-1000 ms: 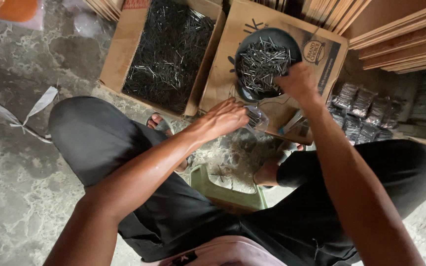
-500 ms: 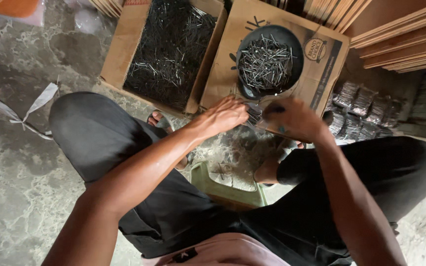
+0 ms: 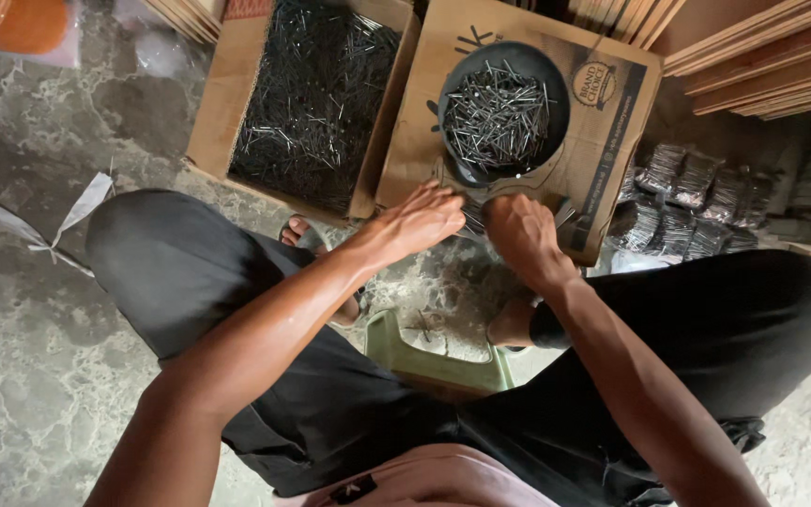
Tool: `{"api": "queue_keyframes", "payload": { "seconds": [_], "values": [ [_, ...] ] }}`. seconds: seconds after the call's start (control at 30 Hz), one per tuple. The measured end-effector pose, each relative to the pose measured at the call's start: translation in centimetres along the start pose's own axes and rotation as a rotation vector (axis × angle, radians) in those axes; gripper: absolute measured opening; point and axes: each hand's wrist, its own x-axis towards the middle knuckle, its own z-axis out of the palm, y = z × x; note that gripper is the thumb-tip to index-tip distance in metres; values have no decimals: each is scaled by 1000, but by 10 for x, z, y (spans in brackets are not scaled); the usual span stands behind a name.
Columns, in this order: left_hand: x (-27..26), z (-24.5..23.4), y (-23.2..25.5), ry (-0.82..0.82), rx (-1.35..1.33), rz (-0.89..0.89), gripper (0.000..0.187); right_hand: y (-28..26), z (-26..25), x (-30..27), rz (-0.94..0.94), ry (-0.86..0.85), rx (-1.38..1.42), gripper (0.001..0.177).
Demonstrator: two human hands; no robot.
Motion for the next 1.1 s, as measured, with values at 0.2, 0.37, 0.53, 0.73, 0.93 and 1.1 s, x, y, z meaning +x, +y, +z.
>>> {"api": "queue_keyframes", "payload": {
  "seconds": [0.2,0.37,0.53,0.73,0.93,1.1],
  "values": [
    [18,-43,15,21,-98,147,27,-9,-22,20,197,-266,185,14],
    [10,-34,12,0,-39,99,26,-8,-8,-2,128,-234,-215,32],
    [23,-81,29,6,-46,212,25,23,-39,34,197,-163,-199,40],
    [30,-95,41,-107,96,246,18,45,-16,75,472,-405,-63,32],
    [23,-84,30,-85,31,240,24,66,31,90,491,-493,-36,30],
    [34,-112,44,-144,228,246,15,30,-30,74,141,-61,-481,16]
  ]
}}
